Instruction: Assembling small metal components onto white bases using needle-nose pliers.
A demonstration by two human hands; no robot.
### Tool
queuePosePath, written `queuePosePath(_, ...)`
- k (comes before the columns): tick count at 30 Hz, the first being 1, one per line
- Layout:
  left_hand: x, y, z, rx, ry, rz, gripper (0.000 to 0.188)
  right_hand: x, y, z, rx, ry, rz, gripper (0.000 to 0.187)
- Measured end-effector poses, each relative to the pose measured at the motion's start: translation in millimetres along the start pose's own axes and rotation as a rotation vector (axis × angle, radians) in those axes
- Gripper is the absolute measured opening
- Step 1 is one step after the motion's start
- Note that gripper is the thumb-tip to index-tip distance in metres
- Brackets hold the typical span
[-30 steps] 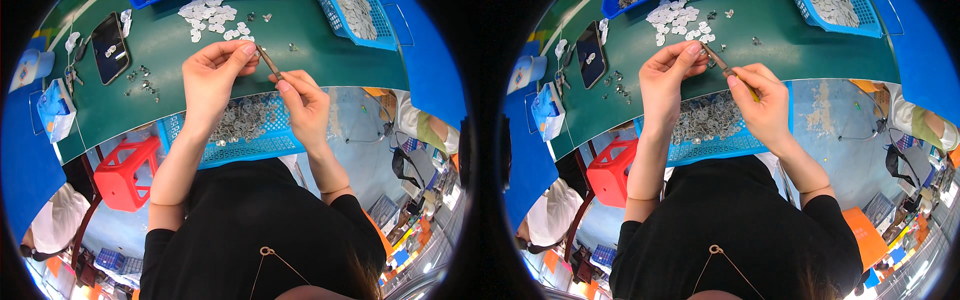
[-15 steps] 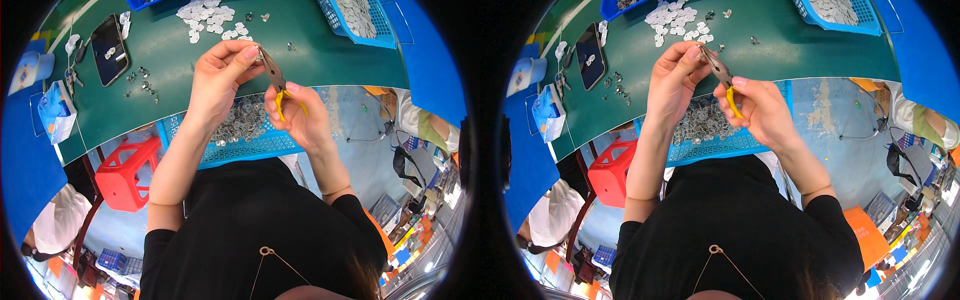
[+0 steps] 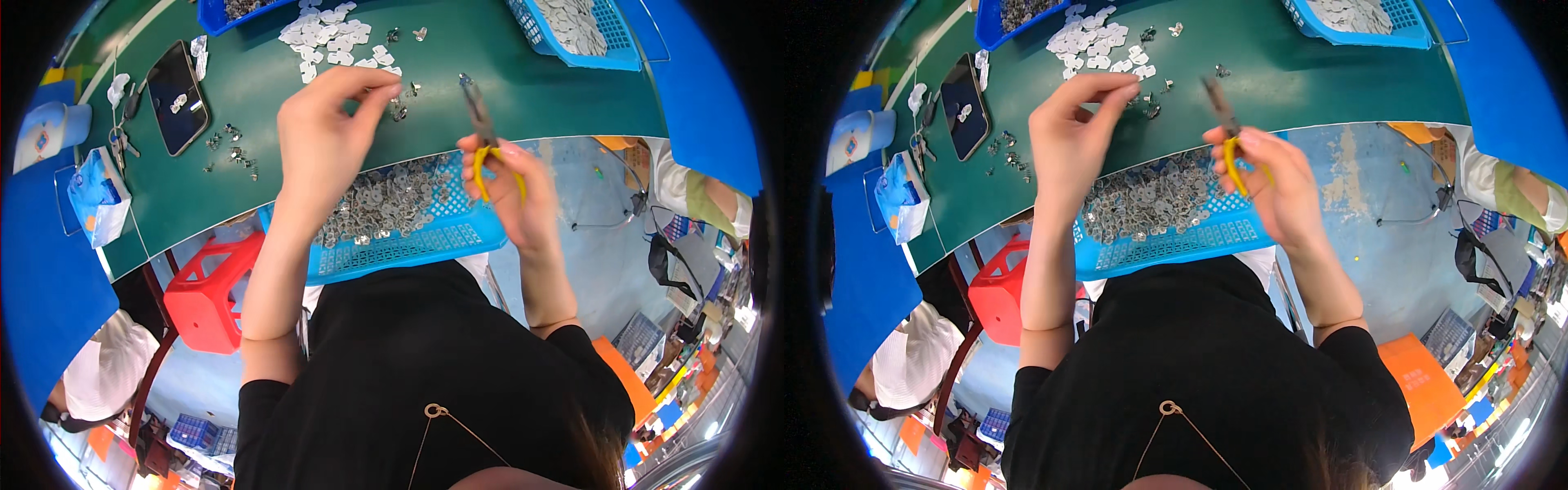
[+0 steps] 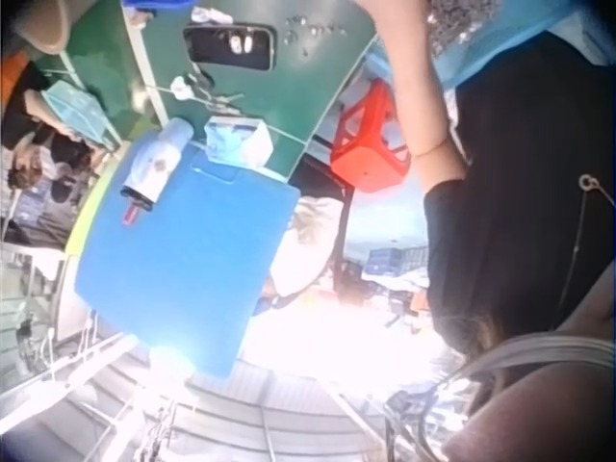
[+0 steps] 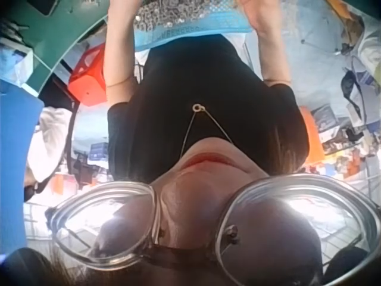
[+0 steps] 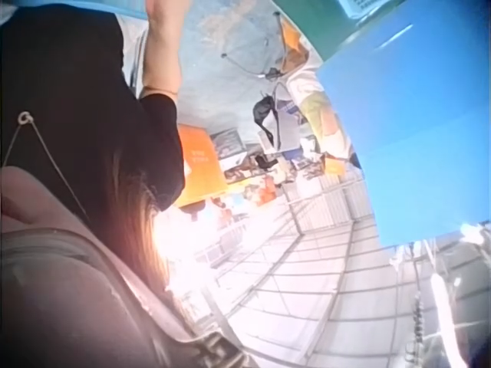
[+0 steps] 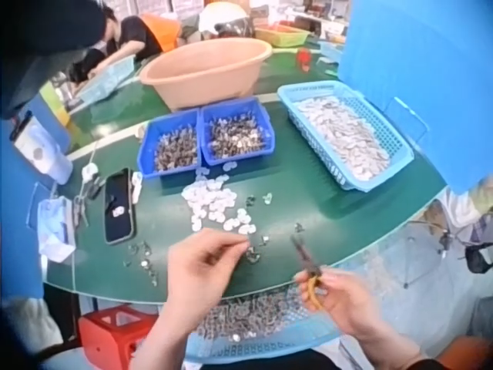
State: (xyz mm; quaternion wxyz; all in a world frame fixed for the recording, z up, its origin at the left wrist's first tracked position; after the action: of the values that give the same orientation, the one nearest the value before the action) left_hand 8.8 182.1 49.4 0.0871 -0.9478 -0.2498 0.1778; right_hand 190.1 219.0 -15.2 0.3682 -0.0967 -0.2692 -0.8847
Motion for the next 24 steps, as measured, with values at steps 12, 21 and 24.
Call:
queuePosePath(12,105,22,-28,0.489,-0.734,0.543,0.023,-35,6,34,-0.222,0.130,-0.214,0.040)
queuePosePath(21,95,3,-39,0.391,-0.752,0.459,0.024,-46,5,38,-0.256,0.161,-0.250,0.042)
queuePosePath(24,97,-20,-44,0.359,-0.670,0.367,0.019,-45,5,40,-0.275,0.163,-0.254,0.042)
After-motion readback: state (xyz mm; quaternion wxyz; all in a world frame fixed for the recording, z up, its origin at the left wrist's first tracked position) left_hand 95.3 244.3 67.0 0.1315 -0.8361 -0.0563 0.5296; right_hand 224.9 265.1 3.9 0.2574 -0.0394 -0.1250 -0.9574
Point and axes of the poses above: each hand's wrist, its own y-axis away from the middle knuckle, its own x-axis out of the palm, z = x × y, the point moved 10 cm from there along -y, towards the middle knuckle, and after that the axes turned 10 degrees about y, right-handed, at the moved point
